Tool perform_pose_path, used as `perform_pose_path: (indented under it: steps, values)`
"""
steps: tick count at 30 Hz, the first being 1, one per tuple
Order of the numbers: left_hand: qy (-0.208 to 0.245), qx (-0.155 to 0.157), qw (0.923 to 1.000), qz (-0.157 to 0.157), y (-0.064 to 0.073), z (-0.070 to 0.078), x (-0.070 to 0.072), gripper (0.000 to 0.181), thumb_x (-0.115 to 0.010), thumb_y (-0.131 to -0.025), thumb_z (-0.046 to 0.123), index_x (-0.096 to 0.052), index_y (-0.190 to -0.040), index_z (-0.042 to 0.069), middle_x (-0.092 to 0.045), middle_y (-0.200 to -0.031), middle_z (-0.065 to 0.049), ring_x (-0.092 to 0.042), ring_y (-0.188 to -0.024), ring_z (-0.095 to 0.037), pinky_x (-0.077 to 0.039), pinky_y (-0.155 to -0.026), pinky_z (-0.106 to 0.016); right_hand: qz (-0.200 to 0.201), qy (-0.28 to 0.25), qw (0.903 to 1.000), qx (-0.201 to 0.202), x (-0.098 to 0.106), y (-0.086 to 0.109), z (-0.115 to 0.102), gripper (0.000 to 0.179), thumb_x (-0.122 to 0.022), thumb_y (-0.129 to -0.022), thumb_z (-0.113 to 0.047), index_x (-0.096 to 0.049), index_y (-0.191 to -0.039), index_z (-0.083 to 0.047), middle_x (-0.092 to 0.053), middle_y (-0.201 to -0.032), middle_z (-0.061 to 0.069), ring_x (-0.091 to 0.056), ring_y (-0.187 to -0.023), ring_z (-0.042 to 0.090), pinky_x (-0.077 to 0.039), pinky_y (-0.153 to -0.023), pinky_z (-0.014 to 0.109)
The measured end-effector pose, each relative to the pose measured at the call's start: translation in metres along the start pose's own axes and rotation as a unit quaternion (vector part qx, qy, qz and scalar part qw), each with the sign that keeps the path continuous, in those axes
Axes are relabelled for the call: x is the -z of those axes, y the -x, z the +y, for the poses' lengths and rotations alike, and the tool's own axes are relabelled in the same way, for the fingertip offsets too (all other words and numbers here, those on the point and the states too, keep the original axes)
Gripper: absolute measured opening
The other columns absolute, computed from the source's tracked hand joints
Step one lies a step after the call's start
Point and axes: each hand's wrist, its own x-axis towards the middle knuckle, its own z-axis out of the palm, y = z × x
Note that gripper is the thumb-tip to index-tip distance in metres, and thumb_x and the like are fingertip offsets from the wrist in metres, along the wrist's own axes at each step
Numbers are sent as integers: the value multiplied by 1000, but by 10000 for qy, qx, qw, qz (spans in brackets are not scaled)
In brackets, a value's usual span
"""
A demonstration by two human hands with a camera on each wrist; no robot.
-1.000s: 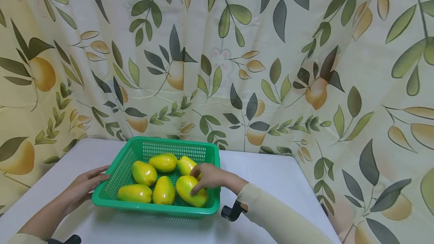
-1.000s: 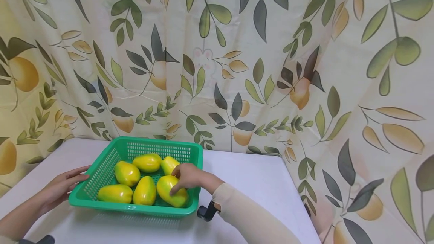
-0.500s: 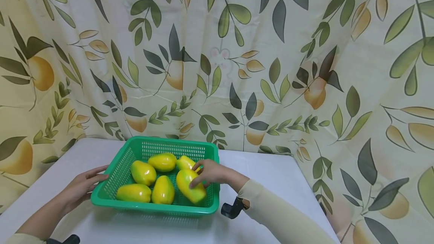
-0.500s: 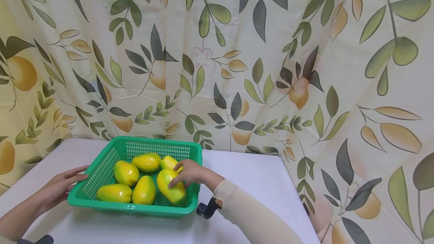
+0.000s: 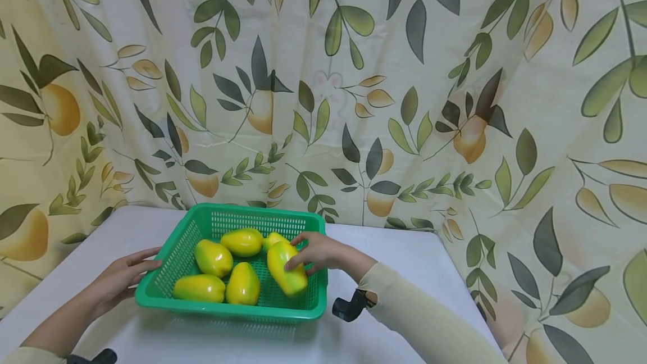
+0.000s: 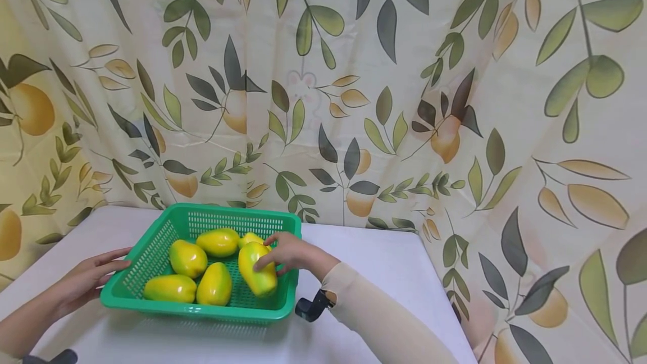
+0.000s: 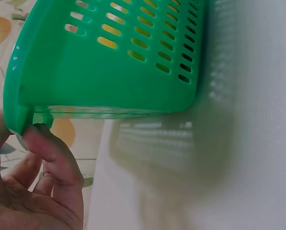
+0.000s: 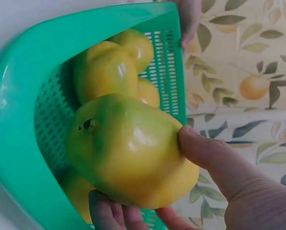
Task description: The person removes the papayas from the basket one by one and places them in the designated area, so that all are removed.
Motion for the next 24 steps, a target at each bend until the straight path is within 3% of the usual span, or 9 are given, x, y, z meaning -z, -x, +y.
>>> perform_pose_path:
  steps: [7, 14, 24]
  values:
    - [-19, 78, 9999, -105, 3, 2, 3, 76, -56, -88, 36, -15, -142, 0, -55, -112, -6, -59, -92, -22, -51, -77, -40, -77, -312, 9993, -163, 8, 2, -1, 59, -75, -71, -16, -48, -123, -3, -47, -113, 12, -55, -91, 27, -53, -72, 41]
    - [162, 152, 9995, -239, 4, 2, 5, 73, -53, -90, 32, -14, -141, -3, -56, -110, -3, -59, -92, -23, -51, -78, -40, -133, -985, 9948, -222, 16, 5, -1, 63, -74, -73, -10, -42, -126, -1, -47, -112, 17, -54, -96, 31, -53, -71, 43]
    - [338, 216, 9987, -310, 2, 1, 8, 70, -54, -89, 29, -18, -141, -1, -57, -108, -2, -59, -93, -24, -51, -80, -40, -10, -1072, 9941, -176, 31, 10, 6, 67, -74, -74, -15, -38, -129, -1, -48, -114, 16, -53, -98, 33, -52, -76, 44]
